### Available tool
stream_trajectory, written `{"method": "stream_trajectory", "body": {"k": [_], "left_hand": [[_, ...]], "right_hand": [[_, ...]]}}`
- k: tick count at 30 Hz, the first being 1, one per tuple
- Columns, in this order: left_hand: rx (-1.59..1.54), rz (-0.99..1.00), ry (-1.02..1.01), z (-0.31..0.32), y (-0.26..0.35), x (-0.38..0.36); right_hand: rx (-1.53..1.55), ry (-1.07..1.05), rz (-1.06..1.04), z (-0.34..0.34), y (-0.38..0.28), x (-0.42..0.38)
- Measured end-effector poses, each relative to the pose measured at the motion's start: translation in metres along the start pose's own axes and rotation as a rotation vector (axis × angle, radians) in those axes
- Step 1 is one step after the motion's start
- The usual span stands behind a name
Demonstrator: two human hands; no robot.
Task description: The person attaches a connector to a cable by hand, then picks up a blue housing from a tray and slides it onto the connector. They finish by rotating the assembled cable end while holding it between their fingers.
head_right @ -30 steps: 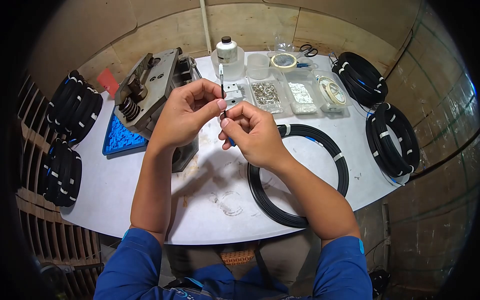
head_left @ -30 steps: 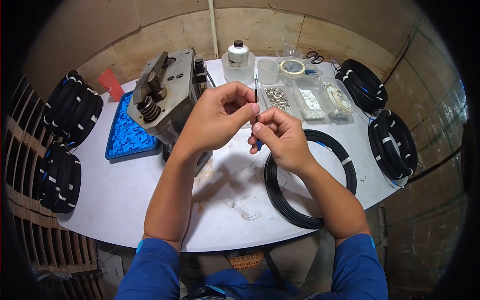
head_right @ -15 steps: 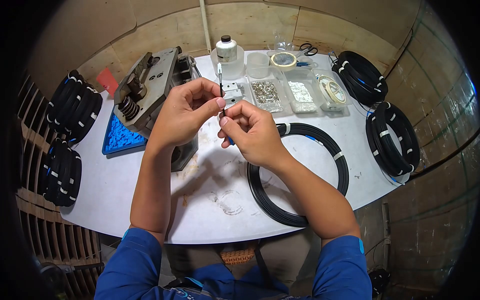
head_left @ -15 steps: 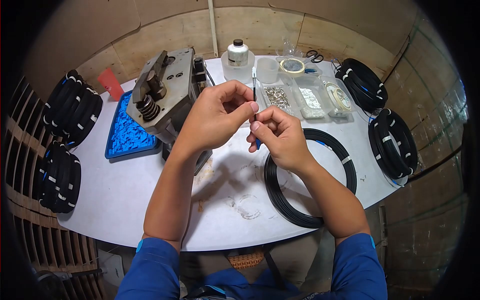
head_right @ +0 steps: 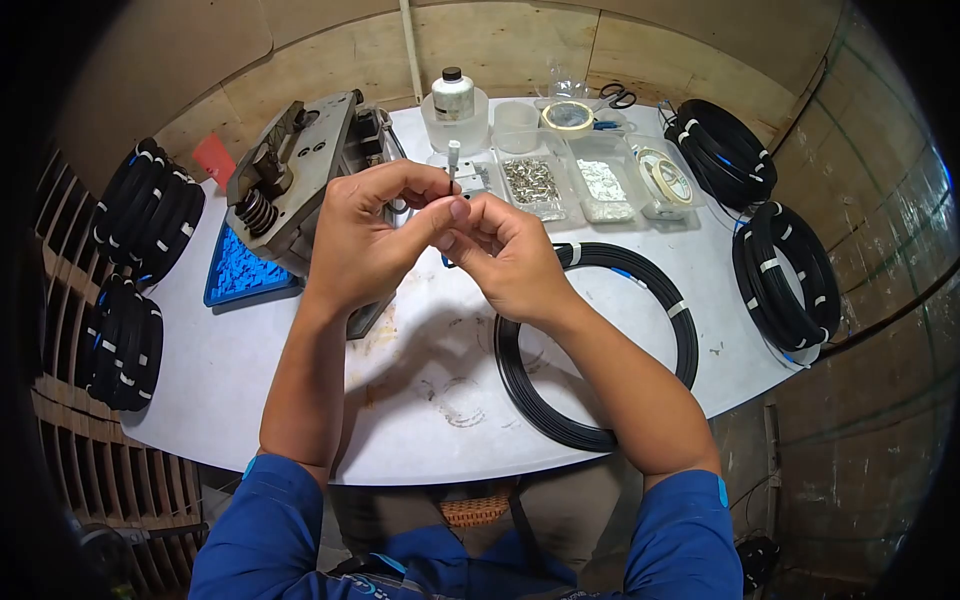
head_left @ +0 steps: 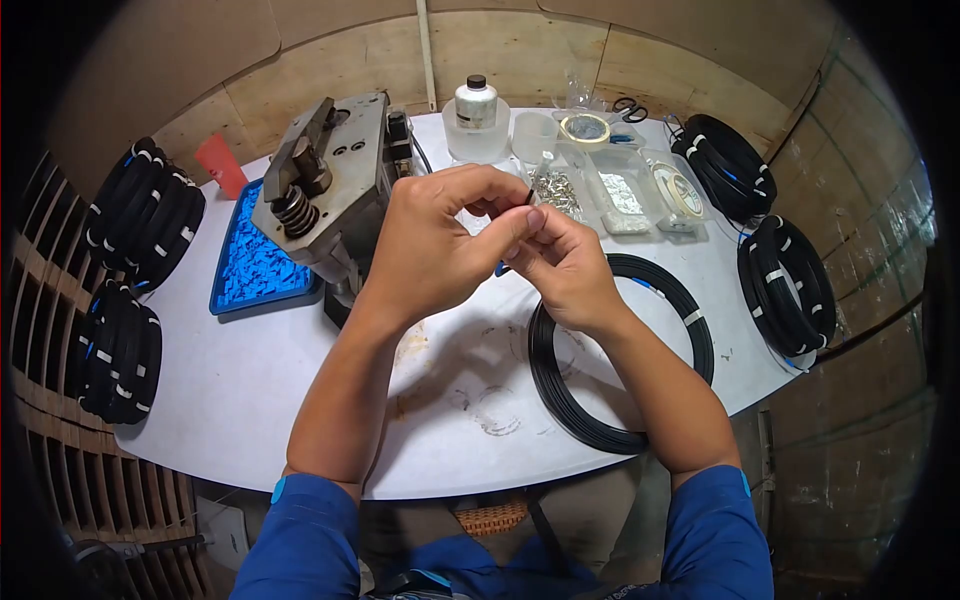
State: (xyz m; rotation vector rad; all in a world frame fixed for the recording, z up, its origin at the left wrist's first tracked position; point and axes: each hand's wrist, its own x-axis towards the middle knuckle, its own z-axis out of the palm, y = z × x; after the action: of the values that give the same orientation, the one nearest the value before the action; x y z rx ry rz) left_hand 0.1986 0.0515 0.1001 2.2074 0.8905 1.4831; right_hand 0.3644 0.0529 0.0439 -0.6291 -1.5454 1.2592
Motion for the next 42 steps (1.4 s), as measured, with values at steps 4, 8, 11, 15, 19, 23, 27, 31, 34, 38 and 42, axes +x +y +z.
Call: {"method": "stream_trajectory", "body": {"k": [4, 8, 11, 15, 19, 23, 27, 31, 34, 38, 42], "left_hand": [[-0.159, -0.134, -0.026, 0.002, -0.001, -0.001], [-0.439, -0.348, -0.026, 0.004, -0.008, 0.0], [-0.506, -0.393, -0.036, 0.004, -0.008, 0.001], [-0.518, -0.42, -0.051, 0.003, -0.01, 0.001], [-0.526, -0.438, -0.104, -0.001, -0.015, 0.001], [-0.554, -0.469, -0.138, -0.002, -0.016, 0.002], [-0.545, -0.499, -0.141, -0.001, -0.019, 0.002], [-0.54, -0.475, -0.15, -0.001, -0.021, 0.001], [-0.518, -0.446, -0.168, -0.002, -0.021, 0.001], [-0.496, -0.426, -0.186, -0.002, -0.02, 0.001], [-0.498, -0.424, -0.204, -0.003, -0.021, 0.001]], "right_hand": [[0.06, -0.029, -0.018, -0.006, 0.002, 0.0], [0.096, -0.039, -0.019, -0.006, 0.003, -0.003], [0.103, -0.026, -0.001, -0.006, 0.001, -0.004], [0.093, -0.02, 0.0, -0.005, 0.0, -0.003], [0.067, -0.027, 0.021, -0.005, 0.002, -0.004], [0.008, -0.025, 0.031, -0.004, 0.001, -0.004], [0.009, -0.013, 0.049, -0.002, -0.002, -0.004], [0.02, -0.022, 0.064, -0.002, -0.003, -0.003], [0.035, -0.027, 0.067, -0.001, -0.003, -0.002], [0.049, -0.03, 0.062, -0.001, 0.0, -0.002], [0.032, -0.028, 0.073, 0.0, -0.002, -0.003]]}}
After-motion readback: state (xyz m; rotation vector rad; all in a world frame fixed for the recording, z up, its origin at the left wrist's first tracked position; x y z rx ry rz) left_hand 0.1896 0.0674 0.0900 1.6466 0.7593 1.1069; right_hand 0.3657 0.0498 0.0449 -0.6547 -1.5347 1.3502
